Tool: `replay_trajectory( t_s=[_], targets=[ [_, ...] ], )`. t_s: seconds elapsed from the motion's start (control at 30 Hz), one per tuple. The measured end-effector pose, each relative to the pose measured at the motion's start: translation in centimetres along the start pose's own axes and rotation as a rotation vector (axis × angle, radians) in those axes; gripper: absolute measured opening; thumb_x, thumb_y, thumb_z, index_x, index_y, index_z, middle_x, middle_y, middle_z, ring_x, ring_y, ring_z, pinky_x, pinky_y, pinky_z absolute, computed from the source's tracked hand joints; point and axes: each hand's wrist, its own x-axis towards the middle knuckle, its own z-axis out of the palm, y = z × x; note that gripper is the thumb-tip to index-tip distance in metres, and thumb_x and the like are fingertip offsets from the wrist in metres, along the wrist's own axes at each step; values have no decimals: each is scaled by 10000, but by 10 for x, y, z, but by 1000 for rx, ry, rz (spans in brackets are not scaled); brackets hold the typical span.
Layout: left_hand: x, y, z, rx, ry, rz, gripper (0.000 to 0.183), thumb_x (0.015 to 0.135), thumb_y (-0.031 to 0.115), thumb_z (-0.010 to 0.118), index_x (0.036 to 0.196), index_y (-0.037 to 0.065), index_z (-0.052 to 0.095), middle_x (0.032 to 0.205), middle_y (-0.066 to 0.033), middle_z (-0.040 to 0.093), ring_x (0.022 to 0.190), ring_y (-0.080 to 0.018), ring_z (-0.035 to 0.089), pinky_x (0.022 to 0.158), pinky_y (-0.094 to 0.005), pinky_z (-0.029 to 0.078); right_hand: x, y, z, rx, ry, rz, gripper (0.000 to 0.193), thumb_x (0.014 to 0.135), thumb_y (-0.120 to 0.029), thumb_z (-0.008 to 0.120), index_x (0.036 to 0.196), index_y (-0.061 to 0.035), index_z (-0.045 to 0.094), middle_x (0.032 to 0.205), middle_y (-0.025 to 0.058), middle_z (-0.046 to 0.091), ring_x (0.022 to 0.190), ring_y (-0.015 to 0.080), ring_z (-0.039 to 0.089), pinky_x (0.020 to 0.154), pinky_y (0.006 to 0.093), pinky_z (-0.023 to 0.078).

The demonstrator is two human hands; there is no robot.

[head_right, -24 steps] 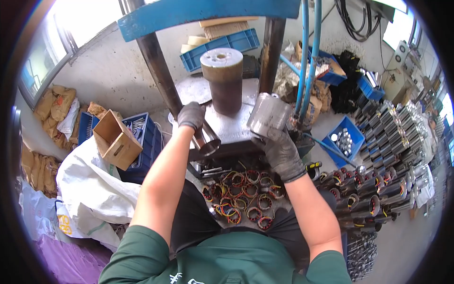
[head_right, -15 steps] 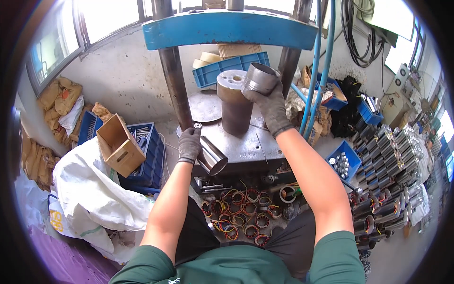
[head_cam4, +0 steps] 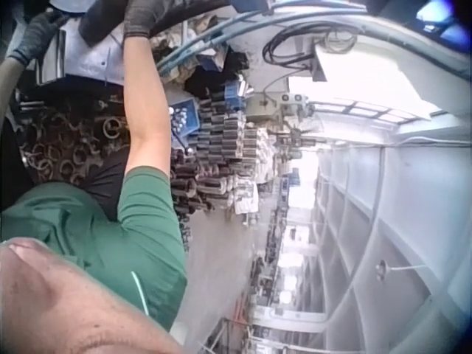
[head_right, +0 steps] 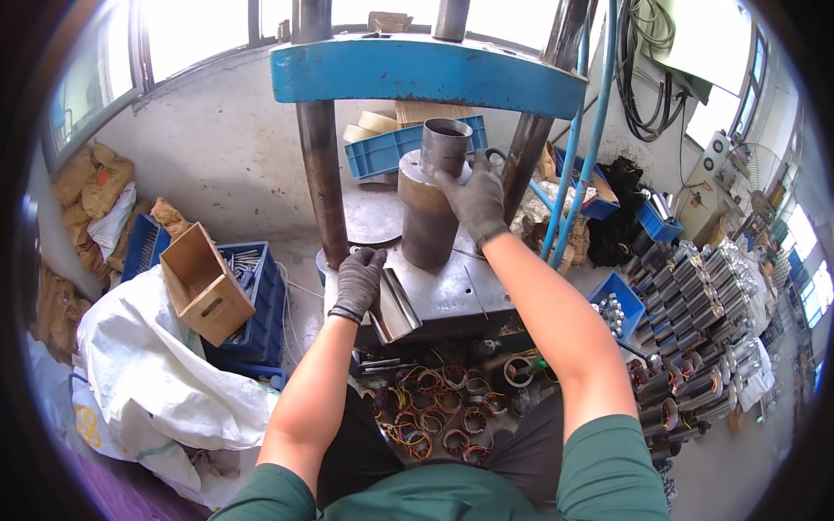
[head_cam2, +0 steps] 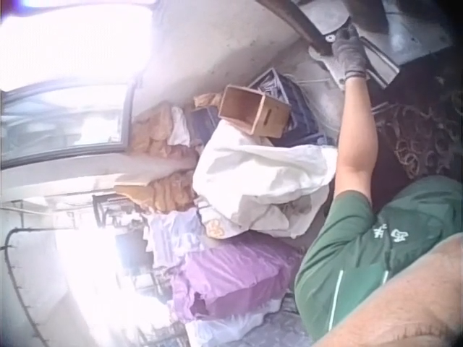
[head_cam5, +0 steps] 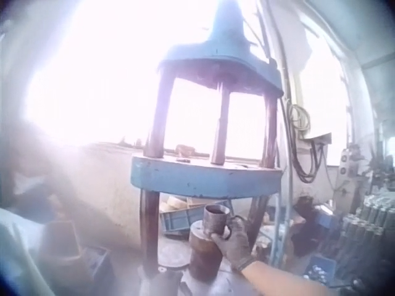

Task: The person applies tape to the wires of motor stators and places them inside metal sleeves. They use a hydraulic press to seat each stator into its sleeve, remove the finished parts, and wipe several empty sleeves with a cloth.

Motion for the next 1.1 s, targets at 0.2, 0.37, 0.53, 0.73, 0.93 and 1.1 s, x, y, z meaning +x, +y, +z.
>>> replay_trajectory(
  t_s=[0.2, 0.37, 0.53, 0.73, 0.93, 1.1],
  targets=[
    [-57, 53, -1, -49, -219, 503, 192, 978, 219, 735, 945, 30, 731, 809, -142, 746, 737, -302, 740, 686, -375, 575, -139, 11, -65, 468, -669, 512, 563, 963, -492, 708, 1352, -93, 629, 848, 67, 687, 750, 163, 681, 674, 328, 561],
    [-116, 100, 13, -32, -580, 974, 213, 877, 307, 766, 897, 96, 739, 730, -169, 658, 704, -398, 667, 641, -481, 531, -237, 11, -122, 770, -1076, 903, 383, 947, -468, 720, 1193, -174, 729, 778, 10, 662, 566, 91, 599, 502, 243, 479],
    [-164, 126, 40, -146, -697, 1178, 261, 810, 310, 816, 957, 117, 720, 691, -115, 619, 636, -353, 635, 590, -458, 505, -315, 24, -155, 968, -861, 1433, 211, 937, -267, 691, 1087, -120, 706, 783, -7, 641, 529, 104, 575, 459, 254, 468],
    [-171, 103, 58, -166, -535, 973, 265, 818, 51, 741, 1076, 79, 684, 1002, -124, 708, 881, -326, 673, 793, -411, 547, -382, 37, -178, 1212, -418, 1576, 128, 874, -77, 604, 962, -10, 668, 639, 93, 613, 484, 192, 575, 449, 317, 472],
    [-147, 58, 67, -391, -494, 547, 415, 1048, 247, 648, 1407, 45, 597, 1223, -105, 695, 1058, -180, 686, 978, -350, 533, -403, 48, -286, 1321, 27, 1395, 126, 882, -102, 619, 963, -15, 664, 749, 122, 675, 557, 203, 628, 487, 326, 511],
    [-141, 50, 73, -280, -500, 614, 330, 1045, 158, 621, 1357, 53, 602, 1442, -178, 588, 1261, -272, 620, 1076, -381, 505, -436, 70, -371, 1143, 419, 1203, 218, 859, -76, 604, 1057, 16, 607, 760, 152, 685, 538, 213, 649, 449, 336, 518]
  ],
)
